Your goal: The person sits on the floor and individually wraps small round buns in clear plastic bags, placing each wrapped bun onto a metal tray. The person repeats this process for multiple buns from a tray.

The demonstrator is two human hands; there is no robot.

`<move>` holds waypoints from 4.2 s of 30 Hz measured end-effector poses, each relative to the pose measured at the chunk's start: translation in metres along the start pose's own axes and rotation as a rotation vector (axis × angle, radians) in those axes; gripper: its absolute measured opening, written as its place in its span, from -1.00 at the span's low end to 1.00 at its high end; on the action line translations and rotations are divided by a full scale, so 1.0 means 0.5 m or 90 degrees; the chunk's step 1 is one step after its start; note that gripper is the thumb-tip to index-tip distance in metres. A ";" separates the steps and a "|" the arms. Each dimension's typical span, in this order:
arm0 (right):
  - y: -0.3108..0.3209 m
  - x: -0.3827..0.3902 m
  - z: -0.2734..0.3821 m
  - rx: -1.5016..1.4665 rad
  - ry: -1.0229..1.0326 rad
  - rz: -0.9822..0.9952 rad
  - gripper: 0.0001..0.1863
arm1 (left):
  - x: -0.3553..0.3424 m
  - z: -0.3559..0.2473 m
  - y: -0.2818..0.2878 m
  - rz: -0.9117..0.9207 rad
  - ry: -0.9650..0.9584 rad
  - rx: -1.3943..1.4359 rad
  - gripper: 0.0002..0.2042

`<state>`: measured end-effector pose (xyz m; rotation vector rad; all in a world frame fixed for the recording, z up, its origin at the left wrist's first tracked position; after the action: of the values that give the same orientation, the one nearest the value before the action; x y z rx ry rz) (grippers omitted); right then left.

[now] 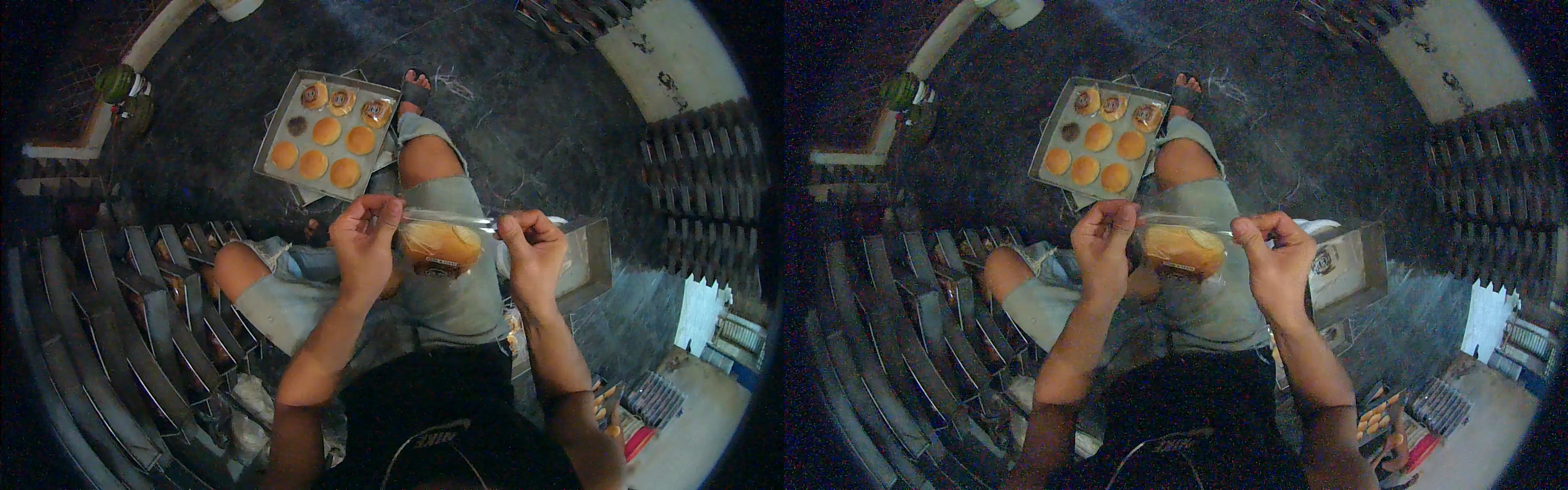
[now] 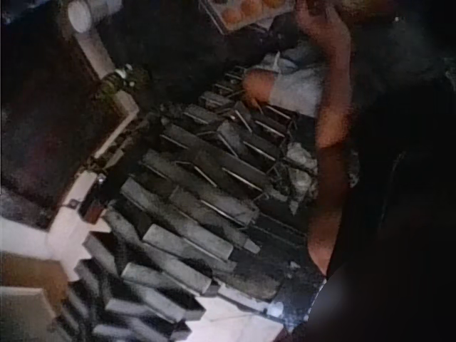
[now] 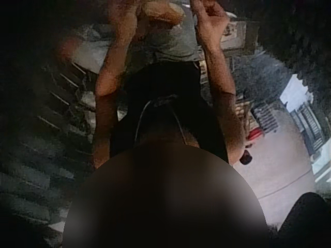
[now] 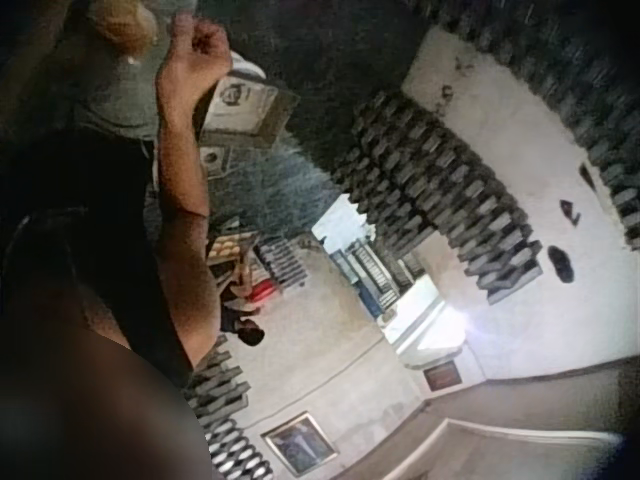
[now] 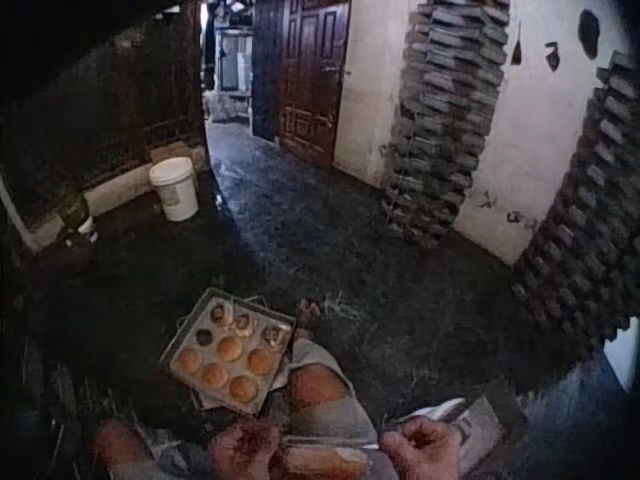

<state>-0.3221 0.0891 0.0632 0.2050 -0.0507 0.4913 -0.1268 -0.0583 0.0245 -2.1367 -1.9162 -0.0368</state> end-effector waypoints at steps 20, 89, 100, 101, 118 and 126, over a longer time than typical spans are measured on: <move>0.023 -0.013 0.023 0.115 -0.008 0.050 -0.80 | 0.006 -0.024 -0.016 0.081 -0.005 -0.035 -0.89; 0.011 0.004 -0.059 -0.274 -0.069 0.062 -0.56 | 0.043 0.053 -0.037 0.097 0.071 0.112 -0.84; -0.544 -0.143 -0.114 -0.063 -0.076 0.346 -0.74 | -0.267 -0.023 0.453 -0.328 0.092 0.072 -0.83; -0.633 -0.158 -0.201 -0.040 -0.138 0.414 -0.70 | -0.289 -0.004 0.487 -0.353 0.090 0.219 -0.81; -1.167 -0.324 -0.664 0.507 0.363 0.332 -0.22 | -0.294 0.068 0.552 -0.391 0.271 0.728 -0.71; -0.962 -0.203 -0.401 -0.081 -0.098 0.296 -0.47 | -0.321 0.072 0.528 -0.657 0.205 0.213 -0.75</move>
<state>-0.1842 -0.3307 -0.2311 0.1047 -0.2843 0.9325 0.1061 -0.2299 -0.0902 -0.7224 -2.3603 -0.2211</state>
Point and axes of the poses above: each hand's wrist, its own x-axis away from the middle knuckle, its own y-axis out of the back of the hand, z = x × y, the point moved 5 cm from there along -x, towards the middle knuckle, and after that the axes turned 13 degrees about -z, right-handed, at the moved point
